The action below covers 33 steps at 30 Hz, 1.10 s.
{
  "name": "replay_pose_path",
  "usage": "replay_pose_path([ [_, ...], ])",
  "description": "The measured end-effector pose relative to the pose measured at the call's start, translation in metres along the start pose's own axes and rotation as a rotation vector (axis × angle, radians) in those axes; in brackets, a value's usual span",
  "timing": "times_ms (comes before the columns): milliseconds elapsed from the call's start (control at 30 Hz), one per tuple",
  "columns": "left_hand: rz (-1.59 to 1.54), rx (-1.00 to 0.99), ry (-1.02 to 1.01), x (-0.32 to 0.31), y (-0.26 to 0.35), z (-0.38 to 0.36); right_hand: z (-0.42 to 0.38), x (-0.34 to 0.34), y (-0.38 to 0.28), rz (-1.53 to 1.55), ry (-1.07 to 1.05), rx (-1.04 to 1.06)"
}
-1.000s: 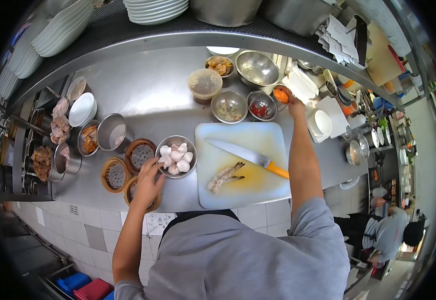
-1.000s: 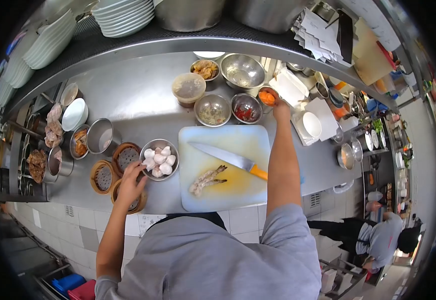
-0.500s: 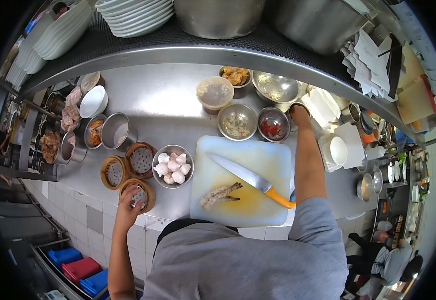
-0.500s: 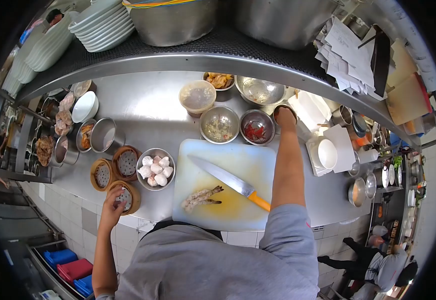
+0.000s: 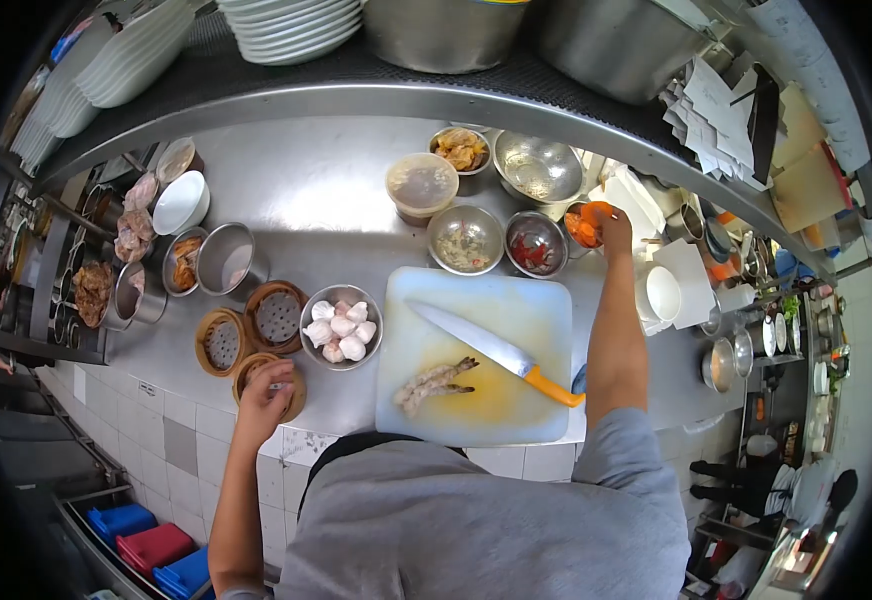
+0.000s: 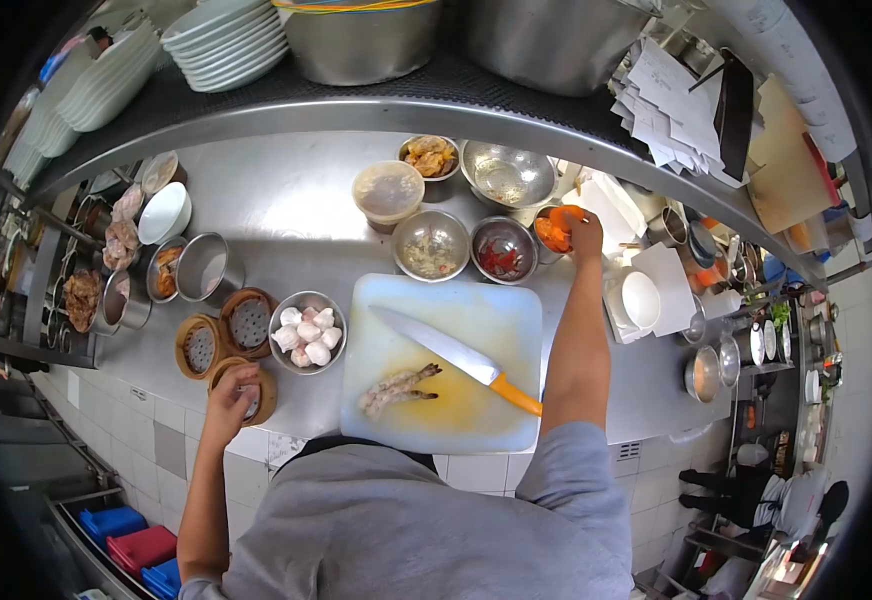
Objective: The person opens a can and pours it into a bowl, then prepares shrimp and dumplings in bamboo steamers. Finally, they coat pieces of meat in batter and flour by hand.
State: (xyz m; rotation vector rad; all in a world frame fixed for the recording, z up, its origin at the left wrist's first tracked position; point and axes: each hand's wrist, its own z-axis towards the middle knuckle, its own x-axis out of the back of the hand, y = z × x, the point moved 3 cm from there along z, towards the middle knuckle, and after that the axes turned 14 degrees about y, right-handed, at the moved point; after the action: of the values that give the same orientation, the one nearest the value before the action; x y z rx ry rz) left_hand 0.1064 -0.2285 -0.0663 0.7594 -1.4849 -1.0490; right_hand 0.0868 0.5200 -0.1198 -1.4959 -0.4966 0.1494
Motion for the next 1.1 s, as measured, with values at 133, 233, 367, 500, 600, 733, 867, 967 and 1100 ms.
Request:
replay_pose_path([
  [133,-0.497,0.403,-0.138,-0.025,0.008,0.005,-0.087,-0.04,-0.044,0.254,-0.264,-0.104],
  [233,-0.759,0.615,-0.264,-0.047,0.02,0.015,-0.238,-0.097,-0.1,0.242,-0.515,-0.035],
  [367,-1.083,0.765,-0.357,-0.061,0.02,0.036,-0.403,-0.17,-0.096,0.03,-0.826,0.329],
  [500,-1.197,0.629,-0.42,-0.045,-0.025,0.056,-0.499,-0.194,-0.115,0.018,-0.926,1.103],
  [600,-1.079,0.674,-0.196,-0.016,-0.038,0.049,-0.511,-0.214,-0.104,0.011,-0.956,0.811],
  [733,-0.93,0.538,-0.116,0.009,-0.051,0.052,-0.523,-0.252,-0.081,-0.085,-1.07,0.322],
  [867,-0.733,0.484,-0.02,0.028,-0.065,0.062,-0.55,-0.285,-0.08,0.026,-1.145,0.044],
  [967,-0.805,0.585,-0.007,0.047,-0.09,0.072,-0.555,-0.312,-0.075,-0.025,-1.087,0.0],
  [1100,-0.987,0.654,0.068,0.073,-0.102,0.073,-0.531,-0.356,-0.051,-0.24,-0.894,0.191],
])
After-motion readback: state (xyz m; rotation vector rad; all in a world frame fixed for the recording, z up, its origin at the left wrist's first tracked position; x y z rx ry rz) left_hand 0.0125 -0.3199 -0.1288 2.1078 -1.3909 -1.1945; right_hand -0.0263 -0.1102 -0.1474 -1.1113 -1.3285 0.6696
